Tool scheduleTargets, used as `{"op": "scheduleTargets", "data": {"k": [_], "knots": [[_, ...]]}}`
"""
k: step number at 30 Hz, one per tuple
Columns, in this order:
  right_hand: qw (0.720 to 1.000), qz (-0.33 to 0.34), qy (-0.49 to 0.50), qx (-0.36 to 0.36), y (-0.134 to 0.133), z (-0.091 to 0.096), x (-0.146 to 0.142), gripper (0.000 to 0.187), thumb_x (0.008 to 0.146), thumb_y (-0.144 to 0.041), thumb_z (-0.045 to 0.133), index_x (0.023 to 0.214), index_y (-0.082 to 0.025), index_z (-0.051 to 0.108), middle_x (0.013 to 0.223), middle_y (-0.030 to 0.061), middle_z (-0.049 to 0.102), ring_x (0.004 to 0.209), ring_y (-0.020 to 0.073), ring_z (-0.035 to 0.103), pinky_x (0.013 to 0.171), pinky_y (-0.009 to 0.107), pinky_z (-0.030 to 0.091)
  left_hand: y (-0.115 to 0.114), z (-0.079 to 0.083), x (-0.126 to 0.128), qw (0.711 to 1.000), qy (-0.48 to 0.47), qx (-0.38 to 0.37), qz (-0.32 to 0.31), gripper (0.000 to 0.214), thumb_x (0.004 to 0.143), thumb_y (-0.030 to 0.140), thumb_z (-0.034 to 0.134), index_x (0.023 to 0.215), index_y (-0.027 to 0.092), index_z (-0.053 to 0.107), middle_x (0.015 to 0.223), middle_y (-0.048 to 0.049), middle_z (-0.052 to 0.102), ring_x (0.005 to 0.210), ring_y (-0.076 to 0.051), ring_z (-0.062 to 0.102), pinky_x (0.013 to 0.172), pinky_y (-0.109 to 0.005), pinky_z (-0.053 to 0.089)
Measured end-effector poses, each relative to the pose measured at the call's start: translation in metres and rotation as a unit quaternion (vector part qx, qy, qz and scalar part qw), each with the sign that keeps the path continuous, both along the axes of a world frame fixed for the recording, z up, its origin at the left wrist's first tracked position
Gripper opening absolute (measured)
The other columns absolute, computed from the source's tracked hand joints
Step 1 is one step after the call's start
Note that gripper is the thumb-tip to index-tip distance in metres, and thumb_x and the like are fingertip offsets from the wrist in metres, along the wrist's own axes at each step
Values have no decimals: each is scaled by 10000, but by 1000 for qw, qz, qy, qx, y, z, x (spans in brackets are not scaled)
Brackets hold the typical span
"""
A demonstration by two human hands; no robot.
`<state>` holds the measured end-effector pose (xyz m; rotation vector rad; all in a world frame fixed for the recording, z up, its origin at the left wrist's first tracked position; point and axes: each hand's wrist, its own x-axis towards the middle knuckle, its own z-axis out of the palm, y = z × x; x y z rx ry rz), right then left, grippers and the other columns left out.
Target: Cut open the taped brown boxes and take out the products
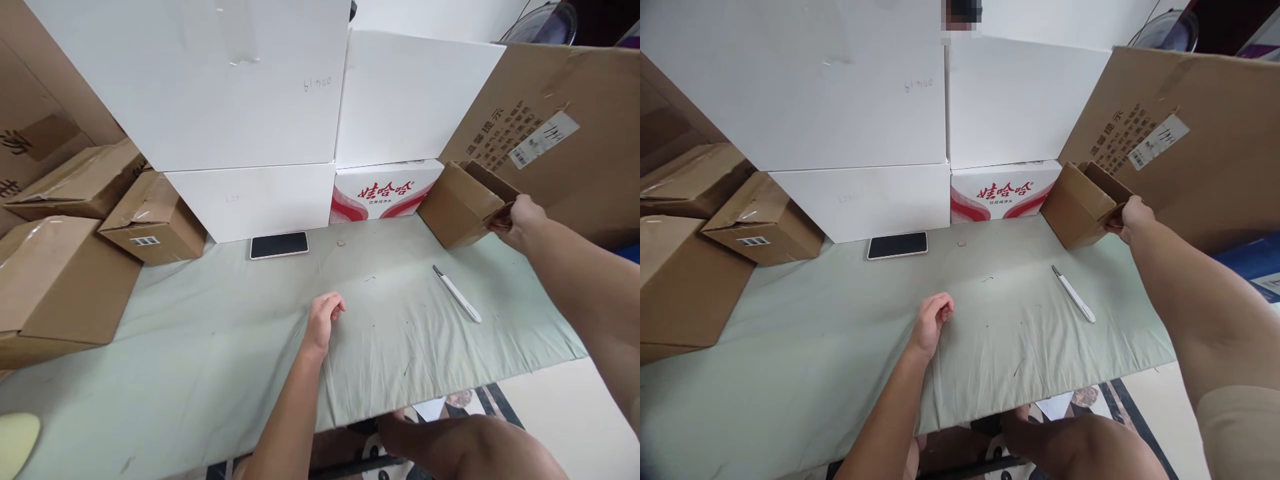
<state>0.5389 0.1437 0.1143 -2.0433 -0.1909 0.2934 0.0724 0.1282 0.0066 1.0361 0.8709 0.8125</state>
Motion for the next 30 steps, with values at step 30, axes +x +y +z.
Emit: {"op": "scheduleTargets", "data": {"k": [30], "knots": [[950,252,-126,-137,78,-15,-65,600,1047,-323,248,1522,-16,449,1386,338,563,1030,218,650,759,379,458,3,3,-1,999,5,31,-7,382,756,453,495,529,231,284,560,39,251,592,-129,247,609,-330,197]]}}
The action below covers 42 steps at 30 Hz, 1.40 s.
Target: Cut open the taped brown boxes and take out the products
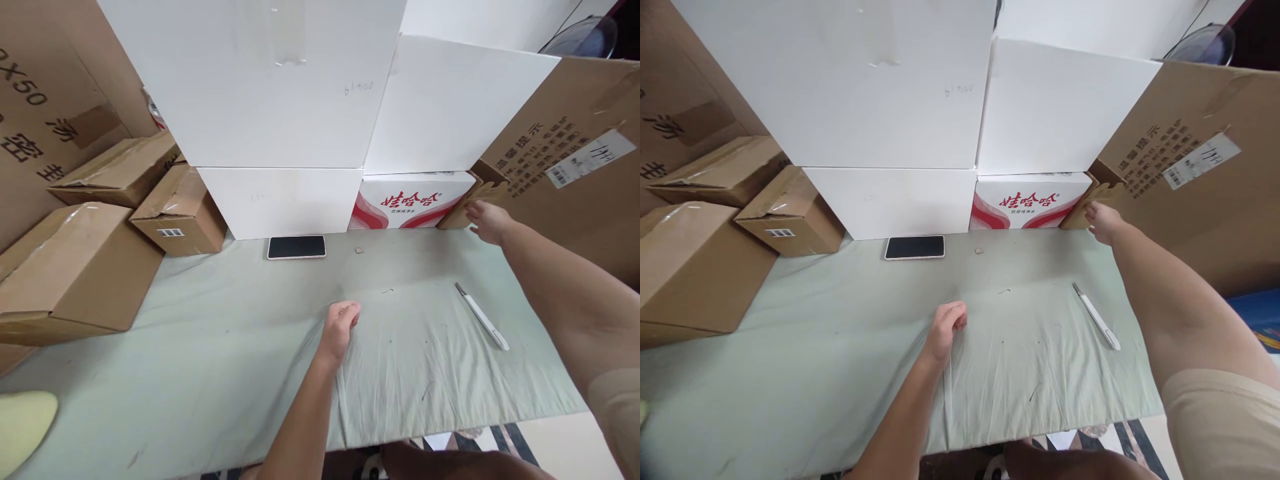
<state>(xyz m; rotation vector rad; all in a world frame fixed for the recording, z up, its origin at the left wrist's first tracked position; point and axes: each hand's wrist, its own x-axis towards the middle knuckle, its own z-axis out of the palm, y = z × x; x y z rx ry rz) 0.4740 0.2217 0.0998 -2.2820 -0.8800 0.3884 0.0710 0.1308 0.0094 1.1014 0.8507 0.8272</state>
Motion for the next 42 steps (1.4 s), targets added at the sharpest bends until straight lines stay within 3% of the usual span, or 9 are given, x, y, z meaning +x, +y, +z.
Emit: {"op": "scheduleTargets", "data": {"k": [4,9,14,17,23,29,35,40,42], "knots": [[971,203,-63,-106,2,-11,-43,345,919,-158,547,1205,-73,720,1175,250,707,957,226,664,839,365,469,2,2,-1,1000,-22,-13,6,376,750,459,490,529,235,285,559,39,247,591,-129,250,607,-332,194],[854,465,-118,-201,8,-32,-148,242,784,-126,666,988,-192,778,795,61,708,756,209,659,772,327,508,0,7,-5,998,-50,-17,17,379,742,471,482,526,238,275,542,44,239,578,-121,237,600,-334,185],[698,674,-195,-141,-6,-37,-264,386,862,-157,523,1181,-254,716,886,41,722,792,181,674,730,284,499,-6,12,-21,995,-89,-43,16,439,753,445,556,565,233,220,570,52,198,574,-102,183,601,-341,117],[652,723,-214,-77,-5,-34,-318,397,876,-169,470,1197,-240,693,962,58,751,814,191,691,699,292,511,-9,15,-39,989,-127,-51,59,477,768,448,585,571,227,211,575,54,181,583,-98,166,606,-348,103],[713,643,-271,69,38,-26,-433,445,887,-217,461,1289,-202,650,1327,138,633,1149,277,643,966,434,545,-15,23,-76,976,-173,-64,118,442,770,413,576,553,229,238,553,54,184,581,-104,175,593,-339,121],[769,554,-304,101,90,-20,-531,607,876,-270,563,1480,-240,506,1508,172,430,1373,382,453,1097,608,445,-17,28,-101,968,-202,-97,118,468,772,401,598,530,238,232,548,53,184,557,-99,183,586,-311,134],[814,492,-304,56,125,-31,-567,660,876,-352,627,1499,-205,465,1600,213,306,1434,487,334,1041,803,358,-11,21,-106,954,-249,-95,138,535,806,433,624,525,235,215,543,58,174,561,-97,163,595,-314,133],[803,519,-282,76,141,-33,-574,609,900,-359,586,1437,-88,492,1661,202,273,1524,460,224,1132,793,246,-8,15,-96,954,-245,-75,155,586,838,514,628,566,244,185,560,64,151,575,-94,132,591,-325,106],[792,534,-285,75,128,-29,-568,649,882,-326,583,1471,-82,460,1676,192,276,1532,433,250,1162,752,250,-7,18,-102,945,-226,-69,225,535,861,430,600,565,237,199,575,54,154,590,-100,151,590,-319,125]]}}
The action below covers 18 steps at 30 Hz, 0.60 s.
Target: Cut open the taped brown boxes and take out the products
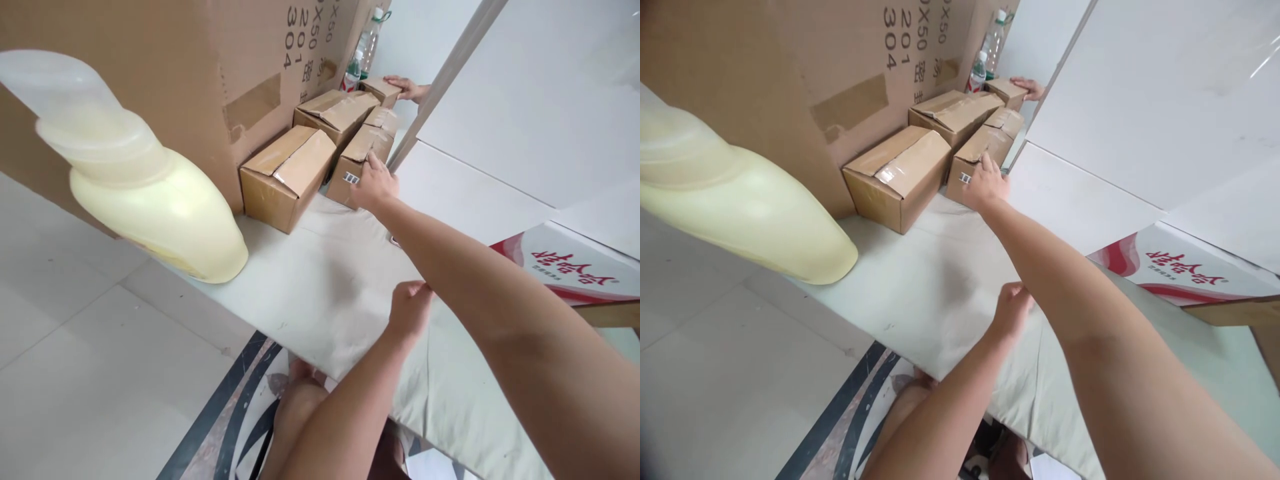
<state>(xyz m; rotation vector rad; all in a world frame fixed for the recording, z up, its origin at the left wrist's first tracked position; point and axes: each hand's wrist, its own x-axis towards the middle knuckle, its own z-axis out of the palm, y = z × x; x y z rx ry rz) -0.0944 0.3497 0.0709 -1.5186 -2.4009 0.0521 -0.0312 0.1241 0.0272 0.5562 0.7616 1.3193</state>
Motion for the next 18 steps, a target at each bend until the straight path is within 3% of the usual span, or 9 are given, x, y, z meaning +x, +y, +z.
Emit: {"op": "scheduleTargets", "data": {"k": [2,5,7,10,12,14,16,18], "knots": [[1000,22,-15,16,-27,6,14,674,872,-302,571,1504,-113,433,1702,166,249,1544,399,266,1185,685,287,2,5,-14,991,33,-29,129,474,880,301,536,558,229,196,595,40,148,605,-109,173,587,-313,154],[996,69,-32,56,-84,14,54,646,899,-315,521,1522,-177,422,1712,135,246,1549,357,299,1188,611,339,4,10,-43,941,91,-38,323,420,886,183,450,561,224,186,608,28,156,611,-123,212,584,-302,212],[993,86,-35,72,-124,16,94,620,916,-342,493,1514,-192,437,1688,143,304,1553,343,309,1198,594,335,3,11,-59,906,126,5,403,390,891,177,435,576,224,211,615,24,197,618,-132,261,598,-295,261],[995,65,-4,76,-185,6,170,597,923,-391,497,1494,-216,476,1613,155,433,1541,344,344,1208,594,337,-1,9,-70,869,161,57,465,362,909,236,458,600,228,269,633,24,262,637,-142,325,621,-290,310],[994,44,46,94,-228,-10,224,568,930,-431,517,1470,-255,511,1553,149,502,1515,355,391,1208,610,340,-3,8,-70,863,168,62,473,353,929,295,469,622,232,307,642,28,288,639,-145,341,632,-286,335],[987,33,113,110,-271,-29,272,537,950,-466,484,1453,-285,536,1567,136,482,1518,366,384,1213,629,326,-3,7,-66,878,173,69,441,328,948,345,476,660,232,367,664,28,342,660,-149,381,675,-285,380],[974,-17,193,113,-312,-49,309,544,981,-526,346,1426,-304,567,1617,115,420,1528,374,363,1208,644,324,-2,8,-55,914,189,93,346,253,948,363,497,738,224,476,745,5,468,763,-167,487,781,-304,434],[951,-102,274,97,-344,-66,331,624,969,-580,262,1460,-305,531,1643,112,376,1519,387,375,1181,647,361,-3,11,-39,952,203,137,184,180,933,369,528,855,216,581,912,-42,595,971,-214,576,917,-346,455]]}}
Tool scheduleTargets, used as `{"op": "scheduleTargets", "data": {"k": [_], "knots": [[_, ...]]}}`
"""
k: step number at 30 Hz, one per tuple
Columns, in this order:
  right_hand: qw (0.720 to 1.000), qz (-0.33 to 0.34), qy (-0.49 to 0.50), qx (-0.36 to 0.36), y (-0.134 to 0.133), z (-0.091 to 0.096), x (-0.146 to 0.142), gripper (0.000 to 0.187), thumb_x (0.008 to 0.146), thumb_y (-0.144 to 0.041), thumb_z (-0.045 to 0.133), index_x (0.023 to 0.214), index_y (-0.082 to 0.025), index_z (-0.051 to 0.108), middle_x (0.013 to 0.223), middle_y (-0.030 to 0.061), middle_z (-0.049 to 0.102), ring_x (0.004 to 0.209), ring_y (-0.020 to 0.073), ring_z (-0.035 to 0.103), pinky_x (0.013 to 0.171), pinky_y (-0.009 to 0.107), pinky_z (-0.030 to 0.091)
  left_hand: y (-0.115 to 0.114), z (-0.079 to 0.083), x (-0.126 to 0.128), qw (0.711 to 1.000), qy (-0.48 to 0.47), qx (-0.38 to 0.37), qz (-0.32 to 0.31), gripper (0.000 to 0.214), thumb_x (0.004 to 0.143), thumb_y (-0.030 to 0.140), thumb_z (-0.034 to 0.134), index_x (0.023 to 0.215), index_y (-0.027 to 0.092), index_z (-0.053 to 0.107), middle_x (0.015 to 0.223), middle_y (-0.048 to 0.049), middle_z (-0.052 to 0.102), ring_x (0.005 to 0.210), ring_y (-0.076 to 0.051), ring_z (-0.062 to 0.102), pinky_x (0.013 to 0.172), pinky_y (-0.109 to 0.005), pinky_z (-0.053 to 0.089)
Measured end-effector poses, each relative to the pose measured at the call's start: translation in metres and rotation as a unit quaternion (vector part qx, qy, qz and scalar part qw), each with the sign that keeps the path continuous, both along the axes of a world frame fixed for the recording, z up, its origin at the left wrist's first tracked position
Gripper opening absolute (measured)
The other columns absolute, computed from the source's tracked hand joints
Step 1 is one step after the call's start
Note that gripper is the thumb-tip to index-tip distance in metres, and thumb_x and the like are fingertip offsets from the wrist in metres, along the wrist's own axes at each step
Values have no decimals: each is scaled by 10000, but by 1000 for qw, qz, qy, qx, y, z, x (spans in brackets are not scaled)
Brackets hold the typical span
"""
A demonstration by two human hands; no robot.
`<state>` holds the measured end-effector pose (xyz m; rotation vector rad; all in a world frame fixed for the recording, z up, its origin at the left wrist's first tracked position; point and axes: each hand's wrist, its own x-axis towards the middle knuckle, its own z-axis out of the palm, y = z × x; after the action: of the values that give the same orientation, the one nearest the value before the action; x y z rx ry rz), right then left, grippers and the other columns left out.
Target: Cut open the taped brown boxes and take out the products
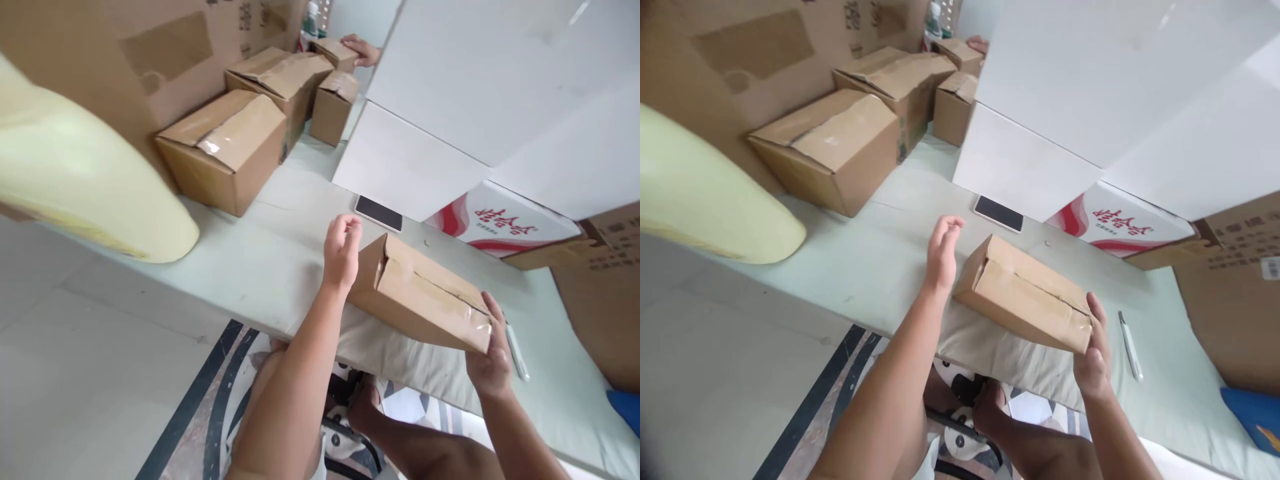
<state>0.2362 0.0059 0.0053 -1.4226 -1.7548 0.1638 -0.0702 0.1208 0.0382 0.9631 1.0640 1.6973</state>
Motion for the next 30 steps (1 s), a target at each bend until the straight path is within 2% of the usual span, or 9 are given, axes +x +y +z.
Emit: {"op": "scheduleTargets", "data": {"k": [3,5,10,14,19,22,24,27,30], "knots": [[982,-104,139,-69,-22,-18,11,687,932,-592,250,1542,-312,395,1589,129,439,1442,392,481,1104,631,451,-6,5,32,968,51,13,-244,212,879,373,596,1017,224,658,1119,-75,651,1187,-278,575,1025,-391,452],[962,-148,215,-83,-20,-24,12,687,922,-554,229,1561,-322,336,1516,132,510,1377,382,546,1061,616,487,-9,6,52,947,64,19,-313,314,837,365,629,1123,239,662,1172,-76,651,1176,-281,586,1017,-392,472],[948,-174,265,-19,-3,-24,16,720,908,-537,182,1569,-273,294,1425,159,548,1320,368,579,1013,549,516,-5,1,85,946,50,13,-320,454,764,342,655,1209,258,638,1141,-70,655,989,-231,616,875,-331,521],[939,-188,282,-54,2,-20,43,742,944,-594,76,1487,-215,413,1383,194,576,1258,348,624,976,514,536,4,-3,101,945,43,-20,-324,444,703,318,658,1142,248,639,1064,-47,636,834,-186,585,740,-288,498],[934,-343,83,-62,6,-31,95,446,913,-508,469,1211,-220,633,1492,176,509,1447,357,442,1172,602,343,7,-3,119,947,45,-43,-314,398,627,304,666,1018,238,638,1026,-38,614,821,-184,556,689,-277,468],[895,-419,-6,-151,8,-40,109,488,872,-464,529,1245,-177,657,1582,223,389,1534,428,267,1201,655,249,7,-3,124,951,49,-52,-300,394,600,316,675,982,240,619,1099,-49,608,897,-208,571,728,-295,485],[873,-434,-39,-217,7,-42,110,543,866,-452,554,1308,-149,645,1601,250,350,1536,467,237,1199,667,231,7,-3,125,950,58,-58,-300,399,595,328,677,978,239,605,1123,-54,601,923,-218,574,748,-306,492],[861,-430,-89,-255,4,-37,113,529,899,-460,538,1316,-152,644,1510,258,457,1436,460,392,1148,652,309,7,-4,124,946,69,-59,-310,406,605,345,684,986,237,591,1107,-51,591,915,-212,566,751,-303,487],[849,-441,-109,-271,-2,-31,124,422,927,-382,487,1249,-175,663,1269,222,617,1213,394,555,1006,567,437,5,-5,120,943,59,-48,-323,420,614,358,713,995,241,581,1096,-38,578,922,-202,558,763,-293,480]]}}
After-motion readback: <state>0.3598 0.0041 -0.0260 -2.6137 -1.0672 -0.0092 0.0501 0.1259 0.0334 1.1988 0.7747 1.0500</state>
